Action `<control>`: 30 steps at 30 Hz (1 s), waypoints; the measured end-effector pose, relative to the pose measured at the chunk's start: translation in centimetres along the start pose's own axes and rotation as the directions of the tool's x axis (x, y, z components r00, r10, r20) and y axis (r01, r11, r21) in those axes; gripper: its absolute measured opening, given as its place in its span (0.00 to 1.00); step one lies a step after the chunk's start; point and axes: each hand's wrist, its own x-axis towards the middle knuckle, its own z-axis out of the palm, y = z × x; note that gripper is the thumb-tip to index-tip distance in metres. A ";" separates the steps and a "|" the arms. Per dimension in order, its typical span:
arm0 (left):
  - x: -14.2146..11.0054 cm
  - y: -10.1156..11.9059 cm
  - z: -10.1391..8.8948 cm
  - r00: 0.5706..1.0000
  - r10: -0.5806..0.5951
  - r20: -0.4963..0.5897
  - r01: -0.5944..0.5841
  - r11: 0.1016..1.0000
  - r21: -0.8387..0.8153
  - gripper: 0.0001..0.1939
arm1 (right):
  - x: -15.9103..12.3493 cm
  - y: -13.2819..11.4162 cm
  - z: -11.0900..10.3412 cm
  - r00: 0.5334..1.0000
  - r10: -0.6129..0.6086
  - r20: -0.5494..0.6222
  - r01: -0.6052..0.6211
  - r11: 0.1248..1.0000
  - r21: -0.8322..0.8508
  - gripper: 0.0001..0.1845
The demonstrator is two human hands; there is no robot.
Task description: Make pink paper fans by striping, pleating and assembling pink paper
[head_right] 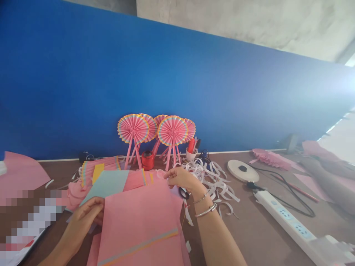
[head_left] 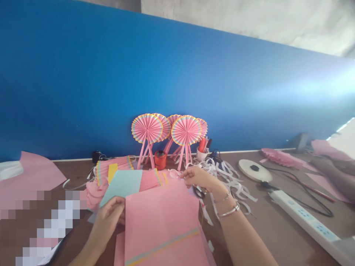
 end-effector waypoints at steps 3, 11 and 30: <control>0.1 0.7 -0.6 0.988 0.111 -0.103 -0.096 0.985 0.143 0.13 | 0.2 0.4 0.3 0.998 -0.050 0.036 0.051 0.998 -0.031 0.19; -0.5 4.7 3.2 0.912 0.333 0.239 -0.407 0.798 0.443 0.16 | -1.0 -1.9 2.3 0.959 -0.268 0.094 0.284 0.911 -0.299 0.20; 3.1 5.0 11.1 0.884 0.299 0.358 -0.385 0.902 0.197 0.08 | -1.8 -2.6 2.5 0.955 -0.295 -0.028 0.254 0.862 -0.440 0.17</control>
